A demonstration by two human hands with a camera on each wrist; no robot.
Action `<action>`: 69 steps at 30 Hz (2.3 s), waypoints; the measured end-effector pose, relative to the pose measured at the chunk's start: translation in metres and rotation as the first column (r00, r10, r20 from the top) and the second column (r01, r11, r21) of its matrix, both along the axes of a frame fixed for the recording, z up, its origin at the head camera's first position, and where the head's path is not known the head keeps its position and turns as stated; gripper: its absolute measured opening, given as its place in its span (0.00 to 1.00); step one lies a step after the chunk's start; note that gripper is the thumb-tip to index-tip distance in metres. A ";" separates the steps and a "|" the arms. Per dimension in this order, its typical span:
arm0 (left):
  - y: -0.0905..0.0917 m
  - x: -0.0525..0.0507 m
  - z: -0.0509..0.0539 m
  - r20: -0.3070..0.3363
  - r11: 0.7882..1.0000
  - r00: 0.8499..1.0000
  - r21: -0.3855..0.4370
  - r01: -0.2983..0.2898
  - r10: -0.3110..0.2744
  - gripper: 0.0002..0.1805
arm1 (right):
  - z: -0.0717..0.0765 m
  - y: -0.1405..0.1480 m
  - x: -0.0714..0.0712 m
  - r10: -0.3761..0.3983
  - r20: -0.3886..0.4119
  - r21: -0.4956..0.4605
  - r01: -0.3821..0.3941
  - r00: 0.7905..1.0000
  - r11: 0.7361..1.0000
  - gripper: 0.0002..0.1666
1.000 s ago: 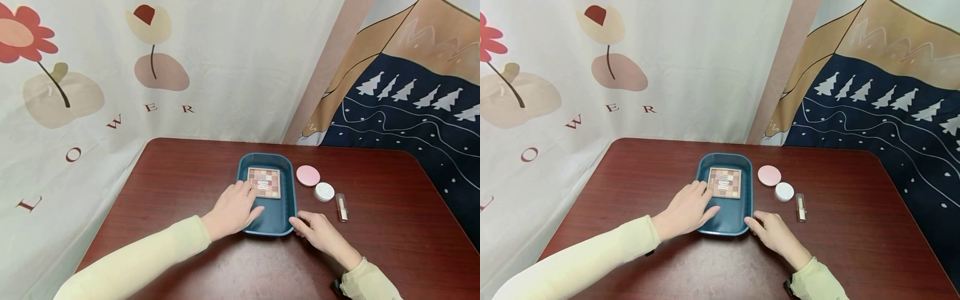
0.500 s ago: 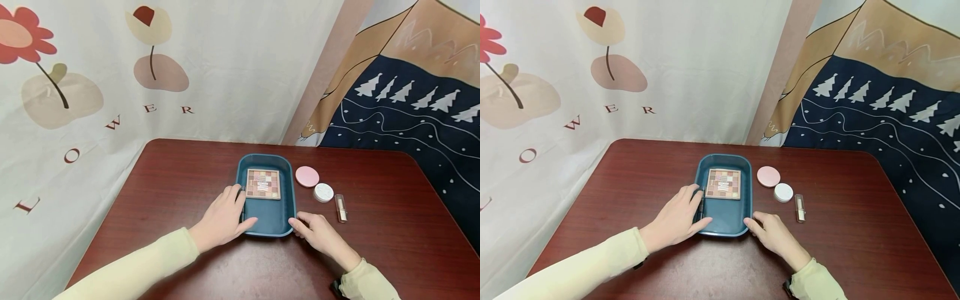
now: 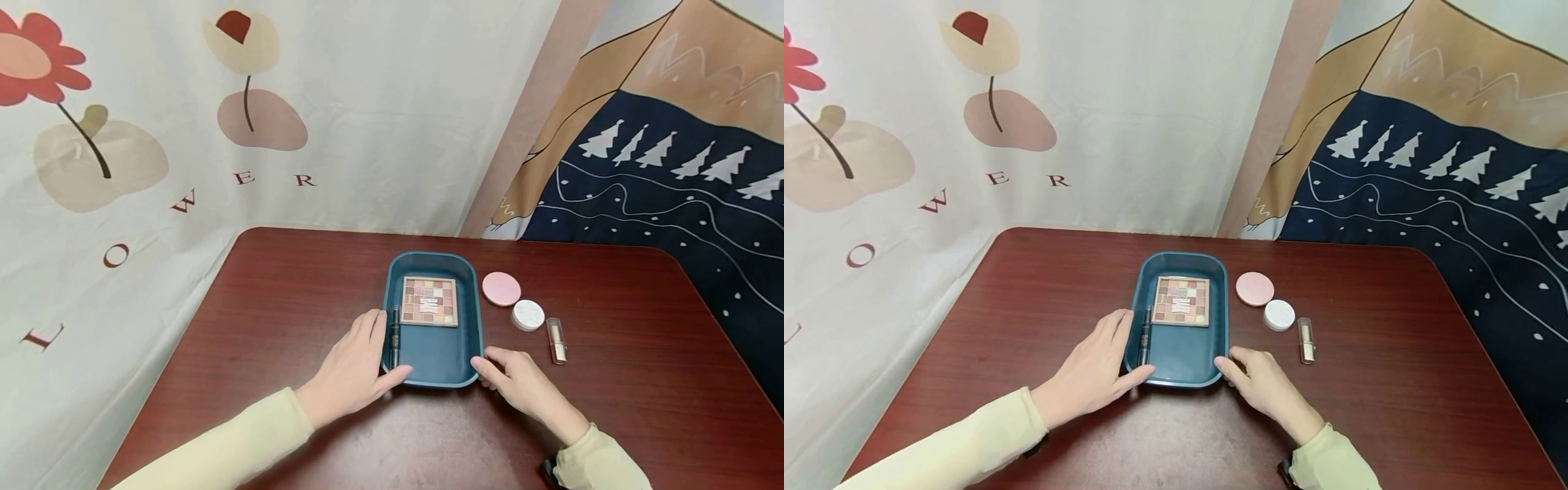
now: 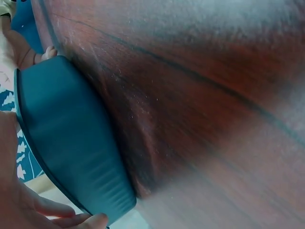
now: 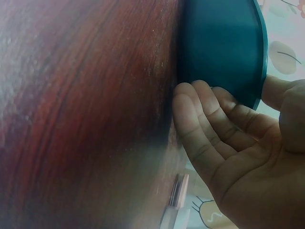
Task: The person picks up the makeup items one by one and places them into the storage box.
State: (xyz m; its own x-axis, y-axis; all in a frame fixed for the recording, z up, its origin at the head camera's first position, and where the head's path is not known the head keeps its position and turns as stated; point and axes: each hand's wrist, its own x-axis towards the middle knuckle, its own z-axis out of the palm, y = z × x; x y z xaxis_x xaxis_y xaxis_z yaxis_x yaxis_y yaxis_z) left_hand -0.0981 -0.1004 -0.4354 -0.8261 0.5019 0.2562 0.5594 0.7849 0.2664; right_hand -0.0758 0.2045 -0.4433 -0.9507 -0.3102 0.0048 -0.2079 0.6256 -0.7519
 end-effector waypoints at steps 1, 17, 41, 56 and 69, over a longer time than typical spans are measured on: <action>-0.001 0.000 0.000 0.008 1.000 1.000 0.010 -0.003 0.003 0.50 | 0.000 0.000 0.000 0.000 0.001 -0.001 0.000 1.000 1.000 0.19; -0.012 0.000 0.002 0.159 0.996 0.987 0.085 -0.041 0.027 0.27 | -0.001 -0.002 0.002 -0.020 -0.008 -0.011 0.020 1.000 1.000 0.19; -0.014 -0.013 0.009 0.558 0.964 0.830 0.225 -0.140 -0.010 0.19 | -0.015 -0.008 0.011 -0.063 -0.315 -0.004 0.065 0.947 0.998 0.23; -0.011 -0.013 0.012 0.590 0.969 0.806 0.173 -0.176 0.041 0.22 | -0.012 0.005 0.002 -0.054 -0.367 0.118 0.104 0.928 0.987 0.10; -0.010 -0.014 0.012 0.622 0.964 0.782 0.184 -0.191 0.036 0.23 | -0.003 0.034 -0.007 -0.179 -0.385 0.160 0.256 0.906 0.953 0.07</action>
State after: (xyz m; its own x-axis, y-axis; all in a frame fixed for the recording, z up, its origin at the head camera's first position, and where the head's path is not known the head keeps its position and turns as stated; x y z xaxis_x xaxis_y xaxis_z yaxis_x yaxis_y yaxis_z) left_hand -0.1126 -0.1103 -0.4229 -0.8942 0.3864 -0.2261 0.1298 0.7070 0.6952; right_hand -0.0829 0.2383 -0.4463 -0.9388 -0.1271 0.3202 -0.2822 0.8168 -0.5031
